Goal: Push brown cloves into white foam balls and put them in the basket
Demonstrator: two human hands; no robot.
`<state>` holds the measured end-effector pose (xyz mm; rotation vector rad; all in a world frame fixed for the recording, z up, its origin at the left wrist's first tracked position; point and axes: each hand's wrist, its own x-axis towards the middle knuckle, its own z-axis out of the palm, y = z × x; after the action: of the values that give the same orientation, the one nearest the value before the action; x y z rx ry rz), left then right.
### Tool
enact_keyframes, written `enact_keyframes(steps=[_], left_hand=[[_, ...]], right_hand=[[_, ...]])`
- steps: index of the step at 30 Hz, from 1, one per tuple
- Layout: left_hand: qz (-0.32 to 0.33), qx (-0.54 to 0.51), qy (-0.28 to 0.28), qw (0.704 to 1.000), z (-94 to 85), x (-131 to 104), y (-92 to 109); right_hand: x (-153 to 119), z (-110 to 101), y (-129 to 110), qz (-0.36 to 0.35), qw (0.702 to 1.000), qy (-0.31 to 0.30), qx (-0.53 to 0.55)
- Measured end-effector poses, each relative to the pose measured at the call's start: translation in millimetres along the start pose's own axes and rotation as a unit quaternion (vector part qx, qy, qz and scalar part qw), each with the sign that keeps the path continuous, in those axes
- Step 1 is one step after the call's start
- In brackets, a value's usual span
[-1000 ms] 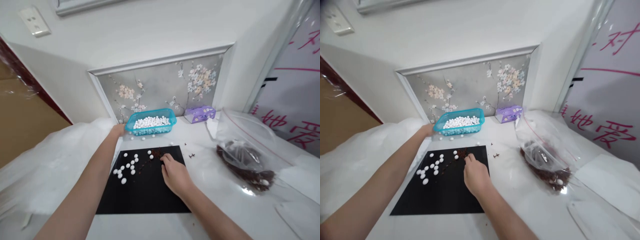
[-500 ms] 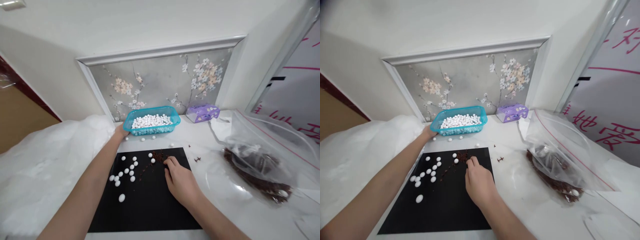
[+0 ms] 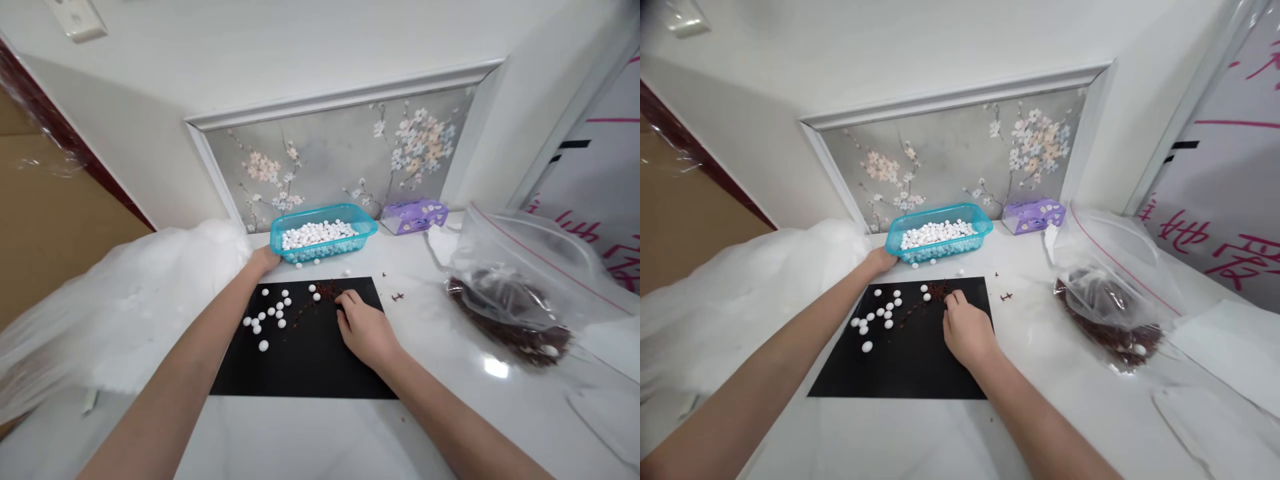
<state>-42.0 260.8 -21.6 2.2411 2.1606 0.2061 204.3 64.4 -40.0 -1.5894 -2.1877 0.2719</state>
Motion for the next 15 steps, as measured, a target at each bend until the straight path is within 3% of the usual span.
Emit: enact_keyframes(steps=[3, 7, 15], left_hand=[[-0.004, -0.005, -0.018, 1.000, 0.0, -21.4, 9.5], [-0.012, -0.034, 0.007, 0.999, 1.4, -53.6, 19.7], [0.023, -0.192, 0.016, 0.981, -6.2, -115.6, 22.6]], right_hand=[[-2.2, -0.5, 1.2, -0.007, 1.000, -0.001, 0.004], [-4.6, -1.4, 3.2, -0.015, 1.000, -0.003, 0.014], [-4.9, -5.1, 4.0, -0.002, 0.999, -0.004, 0.033]])
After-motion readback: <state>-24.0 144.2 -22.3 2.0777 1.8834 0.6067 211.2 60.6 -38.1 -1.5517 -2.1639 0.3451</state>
